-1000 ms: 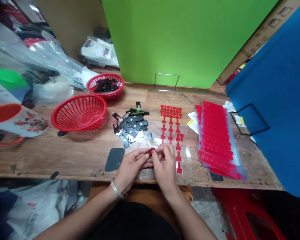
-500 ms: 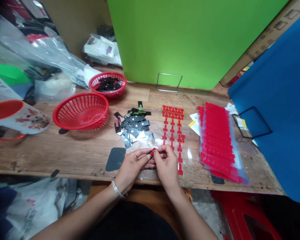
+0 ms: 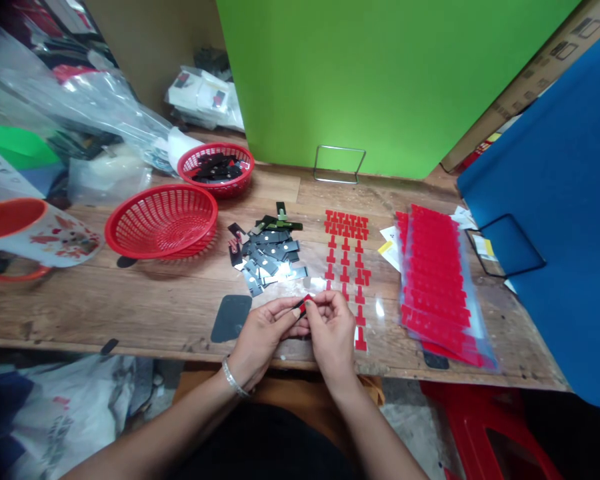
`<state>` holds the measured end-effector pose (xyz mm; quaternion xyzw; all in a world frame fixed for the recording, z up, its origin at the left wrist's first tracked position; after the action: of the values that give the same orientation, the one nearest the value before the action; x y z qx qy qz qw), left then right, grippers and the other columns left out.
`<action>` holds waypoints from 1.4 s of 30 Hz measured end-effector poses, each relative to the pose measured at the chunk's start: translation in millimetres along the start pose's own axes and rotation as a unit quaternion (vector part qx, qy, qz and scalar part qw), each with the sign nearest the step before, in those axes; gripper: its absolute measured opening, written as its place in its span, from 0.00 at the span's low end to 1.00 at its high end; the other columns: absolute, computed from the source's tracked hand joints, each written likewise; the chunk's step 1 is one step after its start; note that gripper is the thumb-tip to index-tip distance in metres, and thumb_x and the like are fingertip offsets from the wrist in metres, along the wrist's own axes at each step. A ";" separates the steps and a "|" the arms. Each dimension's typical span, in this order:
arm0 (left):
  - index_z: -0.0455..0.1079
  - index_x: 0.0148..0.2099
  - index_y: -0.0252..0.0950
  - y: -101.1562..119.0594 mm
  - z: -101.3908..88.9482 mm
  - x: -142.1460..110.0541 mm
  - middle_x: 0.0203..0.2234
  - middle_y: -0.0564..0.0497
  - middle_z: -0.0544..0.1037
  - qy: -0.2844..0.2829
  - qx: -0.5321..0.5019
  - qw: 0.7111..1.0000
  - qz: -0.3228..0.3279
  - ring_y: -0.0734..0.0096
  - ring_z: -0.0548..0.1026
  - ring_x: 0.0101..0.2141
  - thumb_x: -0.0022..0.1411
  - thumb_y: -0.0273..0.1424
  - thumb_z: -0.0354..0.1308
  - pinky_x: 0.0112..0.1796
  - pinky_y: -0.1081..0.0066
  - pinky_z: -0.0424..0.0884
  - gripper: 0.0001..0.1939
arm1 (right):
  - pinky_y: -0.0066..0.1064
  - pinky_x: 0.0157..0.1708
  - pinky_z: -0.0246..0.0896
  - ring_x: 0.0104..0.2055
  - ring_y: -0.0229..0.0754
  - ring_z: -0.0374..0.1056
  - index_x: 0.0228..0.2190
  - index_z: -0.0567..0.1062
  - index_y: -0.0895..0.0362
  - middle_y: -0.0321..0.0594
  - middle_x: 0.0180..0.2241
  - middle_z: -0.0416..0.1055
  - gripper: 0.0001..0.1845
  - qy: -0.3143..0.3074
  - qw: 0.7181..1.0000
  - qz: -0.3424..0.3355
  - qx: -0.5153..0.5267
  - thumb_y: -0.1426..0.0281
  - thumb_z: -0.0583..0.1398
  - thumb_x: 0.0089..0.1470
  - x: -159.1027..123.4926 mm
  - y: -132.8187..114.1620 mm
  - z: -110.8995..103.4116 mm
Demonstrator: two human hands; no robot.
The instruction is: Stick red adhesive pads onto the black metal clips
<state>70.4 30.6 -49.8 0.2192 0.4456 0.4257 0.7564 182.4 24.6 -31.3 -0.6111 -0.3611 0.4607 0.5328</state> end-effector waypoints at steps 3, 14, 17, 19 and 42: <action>0.72 0.40 0.27 1.0 0.2 -1.0 0.30 0.44 0.78 0.000 -0.004 1.000 0.001 0.71 0.76 0.26 0.46 0.29 0.64 0.31 0.71 0.73 0.17 | 0.23 0.18 0.63 0.20 0.33 0.64 0.35 0.60 0.53 0.31 0.24 0.66 0.17 0.020 0.999 -0.005 0.046 0.68 0.62 0.44 0.4 -2.7 0.1; 0.71 0.40 0.27 1.7 -0.4 -2.2 0.30 0.44 0.78 0.007 -0.008 1.000 0.001 0.70 0.76 0.26 0.46 0.28 0.64 0.31 0.71 0.74 0.17 | 0.23 0.20 0.61 0.24 0.34 0.64 0.30 0.71 0.58 0.35 0.25 0.68 0.13 -0.043 0.998 0.030 0.021 0.65 0.64 0.41 9.0 2.1 1.7; 0.71 0.41 0.27 1.7 -0.4 -2.4 0.29 0.44 0.78 -0.002 -0.006 1.000 0.001 0.70 0.76 0.26 0.46 0.29 0.65 0.31 0.71 0.74 0.18 | 0.21 0.16 0.55 0.18 0.30 0.59 0.27 0.72 0.59 0.32 0.20 0.65 0.13 -0.051 0.997 0.054 0.038 0.63 0.64 0.42 12.9 4.5 2.8; 0.71 0.41 0.27 1.7 -0.5 -2.8 0.29 0.44 0.78 -0.009 -0.008 1.000 -0.003 0.69 0.76 0.26 0.47 0.30 0.64 0.32 0.70 0.73 0.18 | 0.20 0.11 0.47 0.13 0.28 0.51 0.26 0.72 0.59 0.27 0.14 0.59 0.14 -0.061 0.993 0.083 0.062 0.60 0.62 0.43 14.6 6.5 4.1; 0.68 0.45 0.29 172.3 -25.1 29.9 0.38 0.41 0.76 0.055 0.136 0.966 0.213 0.69 0.77 0.33 0.55 0.23 0.56 0.39 0.69 0.72 0.14 | 0.33 0.39 0.60 0.39 0.45 0.67 0.36 0.73 0.56 0.43 0.36 0.72 0.13 -0.039 0.966 -0.161 -0.199 0.63 0.54 0.54 22.2 3.5 -16.8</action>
<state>-21.3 147.8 45.4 0.3860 0.4831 0.5236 0.5861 205.2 39.4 -38.5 -0.6200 -0.5599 0.3112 0.4531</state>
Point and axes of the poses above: each hand's wrist, its own x-axis towards the middle knuckle, its own z-axis out of the palm, y = z × x, the point moved 6 cm from there along x, towards the middle knuckle
